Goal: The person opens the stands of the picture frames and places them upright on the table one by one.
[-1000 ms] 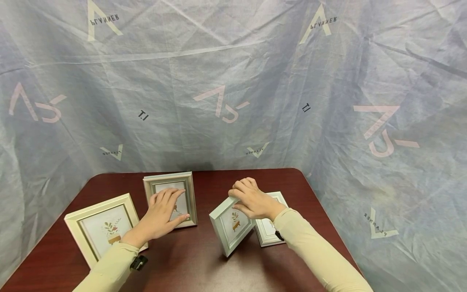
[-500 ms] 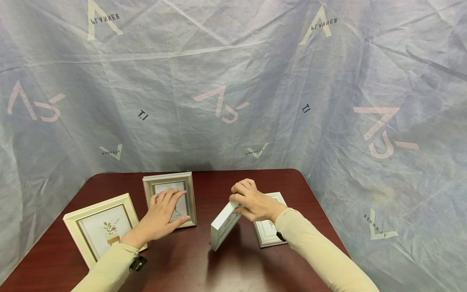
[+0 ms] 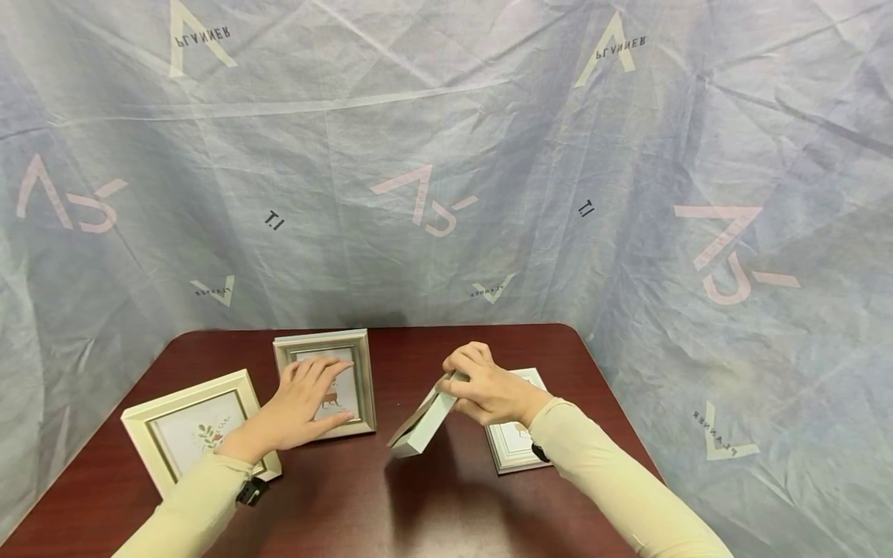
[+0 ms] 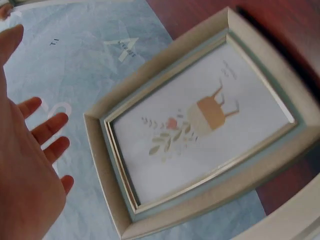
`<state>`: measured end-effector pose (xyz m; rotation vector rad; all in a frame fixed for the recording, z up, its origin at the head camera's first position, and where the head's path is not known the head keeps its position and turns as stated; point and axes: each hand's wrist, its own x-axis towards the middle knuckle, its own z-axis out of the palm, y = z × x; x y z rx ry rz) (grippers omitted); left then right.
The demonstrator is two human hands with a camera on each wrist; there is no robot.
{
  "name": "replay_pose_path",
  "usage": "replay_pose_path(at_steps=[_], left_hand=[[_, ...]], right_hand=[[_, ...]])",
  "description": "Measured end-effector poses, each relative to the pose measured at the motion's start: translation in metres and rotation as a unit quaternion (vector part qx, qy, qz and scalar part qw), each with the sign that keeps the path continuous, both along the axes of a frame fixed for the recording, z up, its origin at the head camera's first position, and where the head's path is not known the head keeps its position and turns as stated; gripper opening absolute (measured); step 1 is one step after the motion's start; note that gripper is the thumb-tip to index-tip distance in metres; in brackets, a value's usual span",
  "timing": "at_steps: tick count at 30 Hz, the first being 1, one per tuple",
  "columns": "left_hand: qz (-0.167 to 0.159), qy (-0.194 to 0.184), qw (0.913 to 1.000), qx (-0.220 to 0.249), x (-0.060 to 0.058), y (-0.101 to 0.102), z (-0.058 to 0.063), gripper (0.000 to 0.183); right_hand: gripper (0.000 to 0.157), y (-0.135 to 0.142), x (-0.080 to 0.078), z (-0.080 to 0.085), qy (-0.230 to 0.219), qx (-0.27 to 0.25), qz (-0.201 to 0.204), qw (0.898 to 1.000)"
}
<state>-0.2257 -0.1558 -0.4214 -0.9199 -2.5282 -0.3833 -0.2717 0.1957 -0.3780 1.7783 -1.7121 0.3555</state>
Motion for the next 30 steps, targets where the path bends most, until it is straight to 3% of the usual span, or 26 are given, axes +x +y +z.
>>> replay_pose_path(at_steps=[8,14,19,26,30], left_hand=[[-0.01,-0.022,0.9994,-0.027,-0.006,-0.005,0.012,0.071],[-0.019,-0.026,0.9991,-0.027,-0.01,-0.005,0.012,0.071],[-0.05,-0.024,0.998,-0.03,-0.012,0.005,0.01,0.069],[-0.074,-0.072,0.9935,-0.049,-0.015,0.021,0.002,0.066],[-0.09,-0.073,0.9918,-0.053,-0.017,0.03,-0.004,0.061]], right_hand=[[0.033,-0.004,0.003,0.004,0.007,-0.004,0.004,1.0],[0.032,-0.005,0.004,0.005,0.017,-0.006,0.005,1.0],[0.031,-0.007,0.005,0.007,0.024,-0.009,0.012,1.0],[0.028,-0.012,0.007,0.01,0.026,-0.009,0.018,0.999],[0.025,-0.014,0.007,0.011,0.029,-0.009,0.019,0.999]])
